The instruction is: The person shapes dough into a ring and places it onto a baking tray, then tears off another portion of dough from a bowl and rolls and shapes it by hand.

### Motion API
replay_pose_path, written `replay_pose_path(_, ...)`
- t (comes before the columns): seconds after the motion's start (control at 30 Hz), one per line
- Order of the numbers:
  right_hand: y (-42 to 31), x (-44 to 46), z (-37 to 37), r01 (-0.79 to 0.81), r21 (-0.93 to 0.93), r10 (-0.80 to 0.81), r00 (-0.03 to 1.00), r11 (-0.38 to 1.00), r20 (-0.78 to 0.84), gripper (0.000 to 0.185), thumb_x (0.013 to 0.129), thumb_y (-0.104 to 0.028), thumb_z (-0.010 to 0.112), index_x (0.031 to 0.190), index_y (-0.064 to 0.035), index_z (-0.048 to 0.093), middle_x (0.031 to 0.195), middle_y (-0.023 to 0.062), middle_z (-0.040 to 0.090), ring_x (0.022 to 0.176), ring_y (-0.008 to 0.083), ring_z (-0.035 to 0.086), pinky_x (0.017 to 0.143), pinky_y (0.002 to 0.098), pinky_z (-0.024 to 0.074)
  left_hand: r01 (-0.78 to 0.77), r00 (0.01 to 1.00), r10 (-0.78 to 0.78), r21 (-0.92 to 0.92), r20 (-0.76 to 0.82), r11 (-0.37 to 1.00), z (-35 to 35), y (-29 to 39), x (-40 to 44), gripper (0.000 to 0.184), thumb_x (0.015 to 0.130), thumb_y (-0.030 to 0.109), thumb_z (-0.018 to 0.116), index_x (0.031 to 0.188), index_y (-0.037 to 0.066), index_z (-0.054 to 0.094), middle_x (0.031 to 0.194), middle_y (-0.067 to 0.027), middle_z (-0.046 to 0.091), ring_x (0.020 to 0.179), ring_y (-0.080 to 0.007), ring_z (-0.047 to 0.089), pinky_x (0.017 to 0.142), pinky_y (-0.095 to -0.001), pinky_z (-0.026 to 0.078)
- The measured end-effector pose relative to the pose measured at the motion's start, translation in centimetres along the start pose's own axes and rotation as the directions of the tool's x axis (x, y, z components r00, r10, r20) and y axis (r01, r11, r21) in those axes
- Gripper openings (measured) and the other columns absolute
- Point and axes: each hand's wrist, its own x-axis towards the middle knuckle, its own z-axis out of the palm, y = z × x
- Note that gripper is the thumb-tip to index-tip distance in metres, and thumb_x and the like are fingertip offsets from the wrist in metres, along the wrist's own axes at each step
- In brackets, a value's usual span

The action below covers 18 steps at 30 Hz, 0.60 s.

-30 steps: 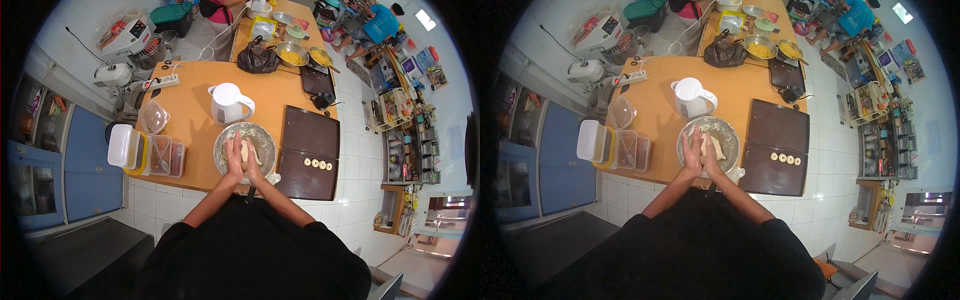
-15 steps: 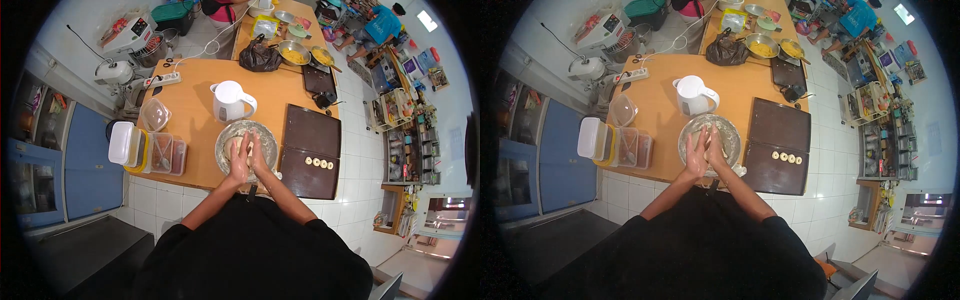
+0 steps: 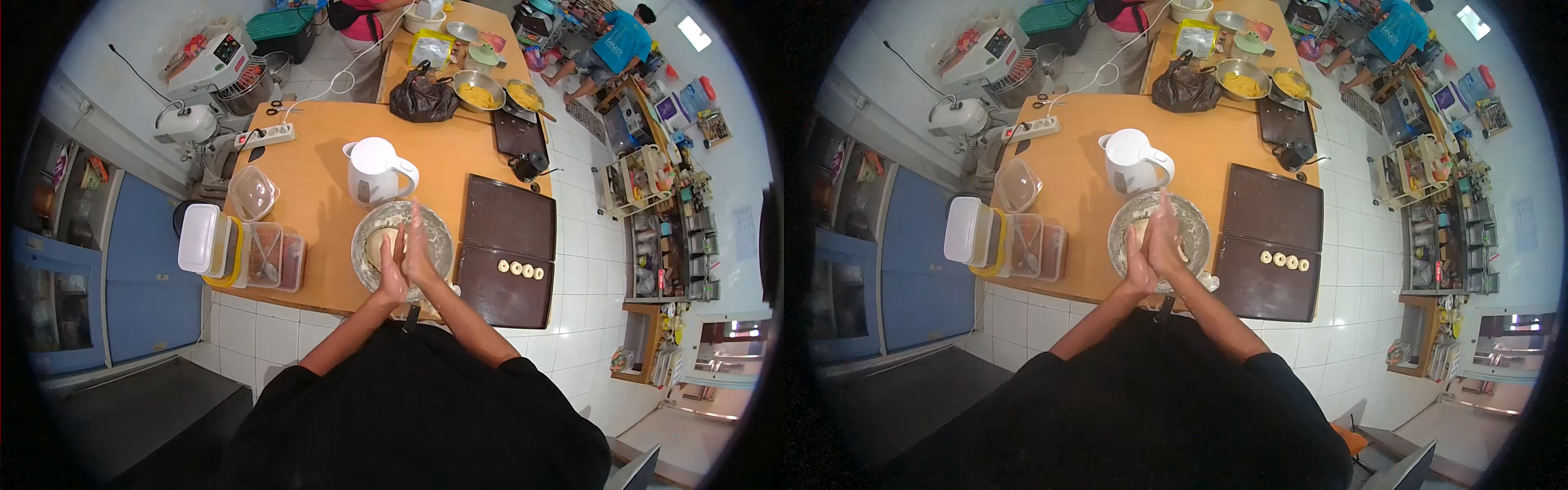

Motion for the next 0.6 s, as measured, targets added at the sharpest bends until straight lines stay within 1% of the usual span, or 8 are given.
replay_pose_path(0.03, -1.3, -0.3, -0.2, -0.006, -0.03, 0.006, 1.0, 1.0, 0.004, 0.068, 0.102, -0.05, 0.013, 0.152, -0.0054, 0.009, 0.157, 0.02, 0.01, 0.146, 0.0337, 0.007, 0.117, 0.0422, 0.0065, 0.017, 0.998, -0.014, -0.05, 0.065, 0.999, -1.0, -0.9, 0.7, 0.084, 0.091, 0.072, 0.019, 0.154, 0.018, 0.011, 0.16, -0.0097, 0.005, 0.144, -0.03, 0.019, 0.117, -0.0437, 0.014)
replay_pose_path(0.07, -2.5, -0.5, -0.6, -0.011, -0.061, 0.012, 1.0, 0.998, 0.006, 0.069, 0.101, -0.052, 0.011, 0.153, -0.0065, 0.008, 0.158, 0.0197, 0.008, 0.146, 0.0334, 0.006, 0.117, 0.0431, 0.0054, -0.604, 0.775, 0.489, 0.242, 0.401, 0.759, -2.2, -1.9, -0.3, 0.088, 0.088, 0.076, 0.023, 0.154, 0.02, 0.012, 0.16, -0.0075, 0.007, 0.145, -0.0284, 0.017, 0.117, -0.0456, 0.015)
replay_pose_path(0.1, -3.7, -0.8, -0.8, -0.016, -0.089, 0.017, 1.0, 0.996, 0.009, 0.07, 0.101, -0.054, 0.01, 0.153, -0.0076, 0.006, 0.158, 0.0194, 0.006, 0.147, 0.0331, 0.004, 0.117, 0.044, 0.0043, -0.606, 0.773, 0.489, 0.241, 0.404, 0.758, -1.6, -0.3, 0.1, 0.088, 0.088, 0.076, 0.023, 0.154, 0.02, 0.012, 0.16, -0.0075, 0.007, 0.145, -0.0284, 0.017, 0.117, -0.0456, 0.015)
replay_pose_path(0.17, -4.1, -1.4, -1.7, 0.017, -0.075, -0.011, 0.997, 0.997, 0.072, 0.064, 0.101, -0.049, 0.011, 0.154, -0.0129, 0.002, 0.156, 0.0268, -0.001, 0.144, 0.0432, -0.002, 0.116, 0.0515, 0.0001, 0.143, 0.986, -0.165, -0.351, -0.033, 0.925, 0.8, 3.9, 1.3, 0.092, 0.084, 0.08, 0.028, 0.155, 0.025, 0.008, 0.16, -0.0043, 0.007, 0.146, -0.0314, 0.013, 0.115, -0.0528, 0.016)
replay_pose_path(0.37, -3.0, 1.4, -2.8, -0.025, -0.116, 0.017, 0.997, 0.993, -0.077, 0.061, 0.102, -0.039, 0.024, 0.154, -0.0164, 0.001, 0.156, 0.0252, 0.0, 0.143, 0.0465, 0.001, 0.113, 0.0594, 0.0014, -0.005, 0.998, 0.007, -0.022, 0.066, 1.0, 1.5, 0.0, 0.0, 0.095, 0.081, 0.083, 0.03, 0.154, 0.029, 0.002, 0.158, -0.006, 0.014, 0.144, -0.0364, 0.017, 0.111, -0.0621, 0.019)
replay_pose_path(0.43, -5.2, 0.1, -2.5, -0.058, -0.181, 0.05, 0.998, 0.982, -0.048, 0.065, 0.1, -0.047, 0.026, 0.154, -0.0169, 0.005, 0.157, 0.0223, -0.003, 0.142, 0.0484, 0.0, 0.109, 0.0663, 0.0012, -0.703, 0.685, 0.577, 0.195, 0.444, 0.684, 0.7, -1.3, 0.5, 0.087, 0.09, 0.073, 0.027, 0.153, 0.025, -0.008, 0.161, -0.0046, -0.003, 0.147, -0.0287, 0.01, 0.115, -0.0565, 0.016)
replay_pose_path(0.47, -5.0, -0.3, -2.3, -0.047, -0.19, 0.048, 0.999, 0.981, -0.003, 0.07, 0.098, -0.049, 0.031, 0.154, -0.0174, 0.005, 0.157, 0.0223, -0.003, 0.142, 0.0491, 0.0, 0.108, 0.0679, 0.0014, -0.282, 0.944, 0.264, 0.071, 0.201, 0.957, -2.4, -3.6, 3.6, 0.096, 0.085, 0.077, 0.033, 0.152, 0.026, -0.014, 0.161, -0.0034, -0.004, 0.146, -0.0315, 0.011, 0.112, -0.0609, 0.018)
replay_pose_path(0.6, -3.2, 0.2, -2.9, -0.09, -0.248, 0.095, 0.995, 0.964, 0.006, 0.077, 0.093, -0.04, 0.047, 0.154, -0.0186, 0.004, 0.157, 0.0224, 0.0, 0.141, 0.0513, 0.002, 0.107, 0.0692, 0.0045, 0.08, 0.997, -0.081, -0.491, 0.02, 0.867, 4.2, 5.0, 0.4, 0.088, 0.083, 0.08, 0.033, 0.153, 0.035, 0.003, 0.16, -0.0016, 0.012, 0.144, -0.0332, 0.018, 0.111, -0.0647, 0.016)
